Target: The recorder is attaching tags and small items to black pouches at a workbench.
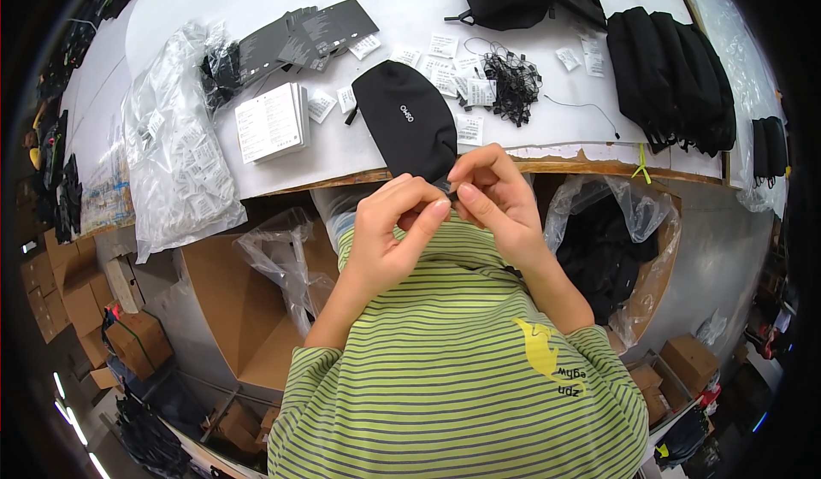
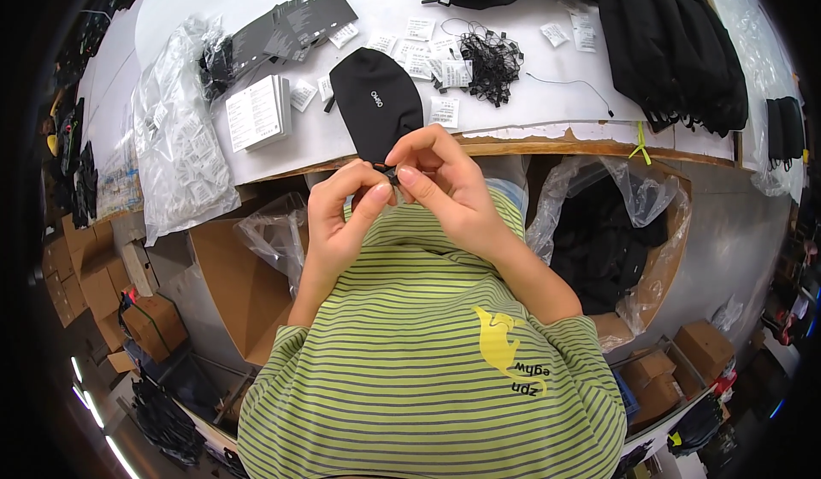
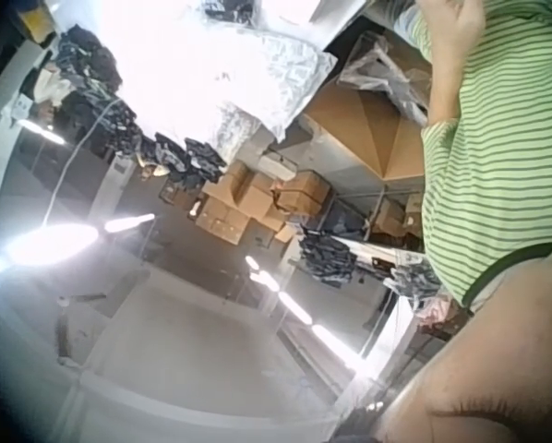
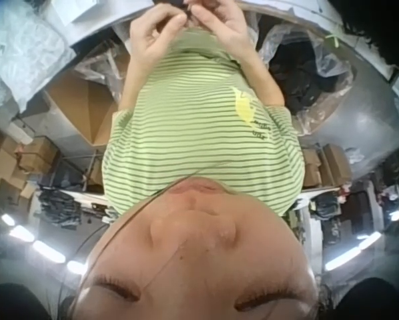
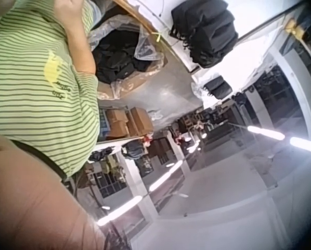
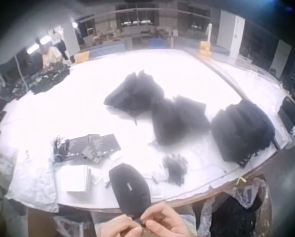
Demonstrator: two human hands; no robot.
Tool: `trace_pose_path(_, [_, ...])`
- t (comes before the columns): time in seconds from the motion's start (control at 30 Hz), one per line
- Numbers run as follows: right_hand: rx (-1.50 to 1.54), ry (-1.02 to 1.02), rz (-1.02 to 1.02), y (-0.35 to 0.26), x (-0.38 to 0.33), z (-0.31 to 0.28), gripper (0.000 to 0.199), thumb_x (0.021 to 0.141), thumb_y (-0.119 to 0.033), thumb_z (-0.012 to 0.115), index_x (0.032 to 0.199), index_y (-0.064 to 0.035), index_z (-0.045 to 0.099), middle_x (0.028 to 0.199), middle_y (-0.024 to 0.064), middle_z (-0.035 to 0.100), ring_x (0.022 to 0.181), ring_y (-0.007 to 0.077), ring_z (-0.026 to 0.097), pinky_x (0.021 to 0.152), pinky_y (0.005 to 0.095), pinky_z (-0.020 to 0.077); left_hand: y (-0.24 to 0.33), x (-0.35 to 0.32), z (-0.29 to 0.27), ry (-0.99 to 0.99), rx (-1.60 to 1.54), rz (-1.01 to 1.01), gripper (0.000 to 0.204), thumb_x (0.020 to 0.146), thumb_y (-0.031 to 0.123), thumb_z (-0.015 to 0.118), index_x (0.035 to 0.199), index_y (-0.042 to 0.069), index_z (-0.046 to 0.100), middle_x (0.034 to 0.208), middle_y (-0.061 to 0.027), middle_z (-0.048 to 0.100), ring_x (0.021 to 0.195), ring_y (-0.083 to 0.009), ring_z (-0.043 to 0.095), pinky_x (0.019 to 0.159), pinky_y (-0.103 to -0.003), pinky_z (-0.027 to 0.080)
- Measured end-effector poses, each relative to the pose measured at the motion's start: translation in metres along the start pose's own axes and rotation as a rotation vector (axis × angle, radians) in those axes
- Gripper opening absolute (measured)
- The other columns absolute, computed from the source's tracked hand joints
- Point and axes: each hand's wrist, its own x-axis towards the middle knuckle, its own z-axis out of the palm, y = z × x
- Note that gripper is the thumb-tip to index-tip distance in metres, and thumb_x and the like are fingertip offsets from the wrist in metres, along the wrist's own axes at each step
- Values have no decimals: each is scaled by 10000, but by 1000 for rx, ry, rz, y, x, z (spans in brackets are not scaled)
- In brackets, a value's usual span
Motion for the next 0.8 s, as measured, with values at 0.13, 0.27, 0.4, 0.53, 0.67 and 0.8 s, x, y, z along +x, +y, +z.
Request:
trace_pose_path(0.13, [-39,19,2,-1,-1,1,128,945,-71,499,1066,-30,483,839,10,500,740,67,477,672,207,406,-1,0,-1,-2,-23,-65,96,837,72,612,784,-8,609,644,-34,527,524,-103,399,471,-240,295])
trace_pose_path(0.27, [-122,40,-34,2,-1,3,143,942,-62,504,1079,-33,478,828,11,506,743,69,494,665,206,412,-3,-1,-1,-16,-55,-91,107,841,80,611,783,-10,609,643,-30,526,528,-89,401,475,-232,295])
trace_pose_path(0.4, [-80,58,-57,4,0,3,179,942,-59,507,1114,-38,460,827,15,514,741,68,510,633,196,407,-5,-1,1,-17,-115,-105,111,848,82,602,789,-11,605,651,-27,535,532,-82,406,479,-225,300])
trace_pose_path(0.53, [-64,61,-48,4,0,3,201,945,-62,504,1136,-39,446,825,16,513,734,63,512,602,183,394,-6,-2,3,-8,-134,-111,120,857,88,592,792,-13,597,668,-29,550,535,-77,414,482,-221,304])
trace_pose_path(0.67, [-56,73,-44,5,0,3,217,942,-54,507,1147,-38,438,829,18,513,732,64,516,586,178,390,-5,-1,4,18,-183,-137,130,860,92,585,786,-15,592,670,-30,551,537,-72,417,483,-223,306])
trace_pose_path(0.8, [-218,87,-145,11,0,0,219,925,-34,528,1128,-27,447,840,39,536,728,84,531,619,207,434,-3,-1,-1,-15,-140,-136,127,857,95,590,786,-10,592,655,-33,534,542,-96,418,489,-236,313])
